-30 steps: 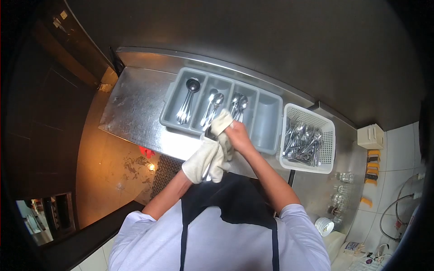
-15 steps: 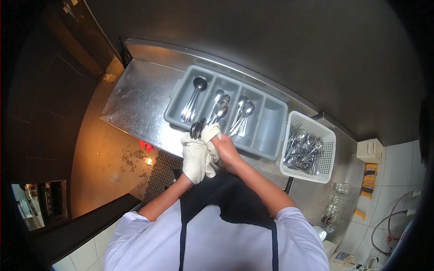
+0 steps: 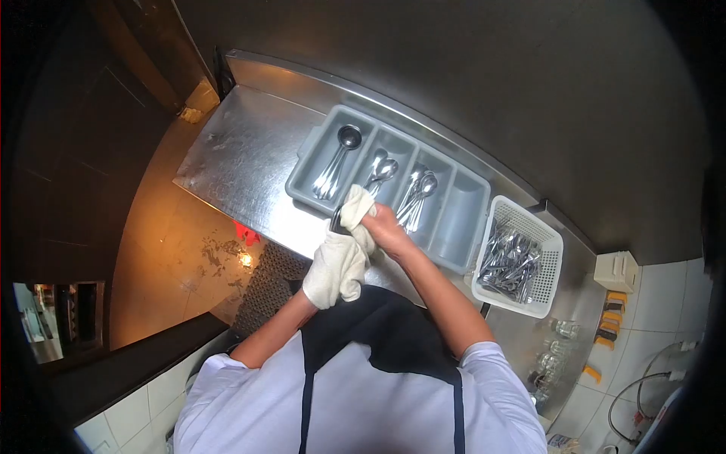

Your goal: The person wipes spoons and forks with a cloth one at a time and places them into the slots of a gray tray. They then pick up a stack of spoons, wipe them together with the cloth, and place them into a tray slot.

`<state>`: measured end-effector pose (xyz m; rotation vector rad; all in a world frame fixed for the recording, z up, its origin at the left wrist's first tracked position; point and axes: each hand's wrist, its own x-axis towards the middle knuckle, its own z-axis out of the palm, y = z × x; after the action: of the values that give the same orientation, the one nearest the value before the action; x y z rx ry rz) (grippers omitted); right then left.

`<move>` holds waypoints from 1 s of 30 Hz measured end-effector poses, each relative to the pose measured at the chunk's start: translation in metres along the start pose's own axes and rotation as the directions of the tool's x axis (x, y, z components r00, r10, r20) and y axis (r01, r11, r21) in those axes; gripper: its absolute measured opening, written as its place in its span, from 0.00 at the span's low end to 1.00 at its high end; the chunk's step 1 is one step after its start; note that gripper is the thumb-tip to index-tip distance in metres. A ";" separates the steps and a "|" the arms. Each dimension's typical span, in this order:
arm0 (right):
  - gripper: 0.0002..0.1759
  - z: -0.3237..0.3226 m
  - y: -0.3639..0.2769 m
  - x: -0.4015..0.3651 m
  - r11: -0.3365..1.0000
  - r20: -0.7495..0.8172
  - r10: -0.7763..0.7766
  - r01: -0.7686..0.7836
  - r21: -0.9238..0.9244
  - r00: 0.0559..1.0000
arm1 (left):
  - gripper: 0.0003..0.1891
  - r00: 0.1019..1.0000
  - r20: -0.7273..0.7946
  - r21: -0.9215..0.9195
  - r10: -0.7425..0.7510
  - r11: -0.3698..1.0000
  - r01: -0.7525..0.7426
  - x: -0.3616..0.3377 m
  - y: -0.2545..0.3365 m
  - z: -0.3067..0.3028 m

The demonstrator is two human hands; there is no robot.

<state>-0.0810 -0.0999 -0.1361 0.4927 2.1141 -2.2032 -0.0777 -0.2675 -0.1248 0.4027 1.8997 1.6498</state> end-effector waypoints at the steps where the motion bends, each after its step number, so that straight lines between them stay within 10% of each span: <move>1: 0.18 -0.004 0.004 0.004 1.000 -0.086 0.011 -0.009 0.020 0.996 | 0.11 1.000 0.009 -0.155 0.024 0.988 -0.023 -0.001 -0.006 -0.003; 2: 0.19 -0.014 0.013 0.011 0.999 -0.171 0.023 -0.016 0.042 0.985 | 0.13 0.999 0.018 -0.303 0.049 0.952 -0.041 -0.001 -0.011 -0.007; 4: 0.19 -0.027 0.022 0.019 0.991 -0.297 0.046 -0.008 0.130 0.954 | 0.15 0.861 0.017 0.227 0.508 0.837 -0.498 0.013 -0.056 -0.006; 6: 0.19 -0.032 0.022 0.020 0.966 -0.373 0.074 0.026 0.258 0.925 | 0.13 0.989 0.135 -0.535 0.064 0.844 0.018 0.017 -0.071 -0.006; 7: 0.20 -0.020 0.013 0.012 0.918 -0.434 0.142 0.046 0.395 0.890 | 0.13 0.982 0.179 -0.613 -0.062 0.774 0.161 0.016 -0.069 -0.005; 13: 0.21 0.016 0.041 -0.042 0.889 -0.217 0.276 -0.163 0.429 0.936 | 0.14 0.939 0.082 -0.408 -0.335 0.848 0.339 0.008 -0.003 0.011; 16: 0.19 -0.014 0.039 -0.033 0.867 -0.169 0.291 -0.186 0.462 0.942 | 0.17 0.948 0.153 0.022 0.279 0.958 -0.286 0.018 -0.022 0.013; 21: 0.18 -0.062 0.038 -0.019 0.684 -0.160 0.306 -0.100 0.723 0.938 | 0.21 0.840 0.513 -0.573 -0.179 0.657 0.489 0.016 0.007 0.006; 25: 0.21 -0.023 0.028 -0.043 0.995 -0.223 -0.011 -0.011 -0.098 0.975 | 0.19 0.772 0.562 -0.561 -0.299 0.548 0.621 0.019 -0.012 0.011; 28: 0.18 -0.014 0.022 -0.042 0.978 -0.227 0.010 -0.057 -0.202 0.974 | 0.12 0.911 0.392 -0.496 -0.129 0.804 0.327 0.021 -0.036 0.019; 30: 0.18 -0.031 0.025 -0.033 0.979 -0.330 0.051 -0.113 -0.170 0.943 | 0.10 0.970 0.211 -0.004 0.121 0.992 -0.123 0.019 -0.042 0.015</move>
<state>-0.0376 -0.0776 -0.1519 0.9679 2.3738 -1.9635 -0.0777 -0.2527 -0.1709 0.6834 1.7550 1.6063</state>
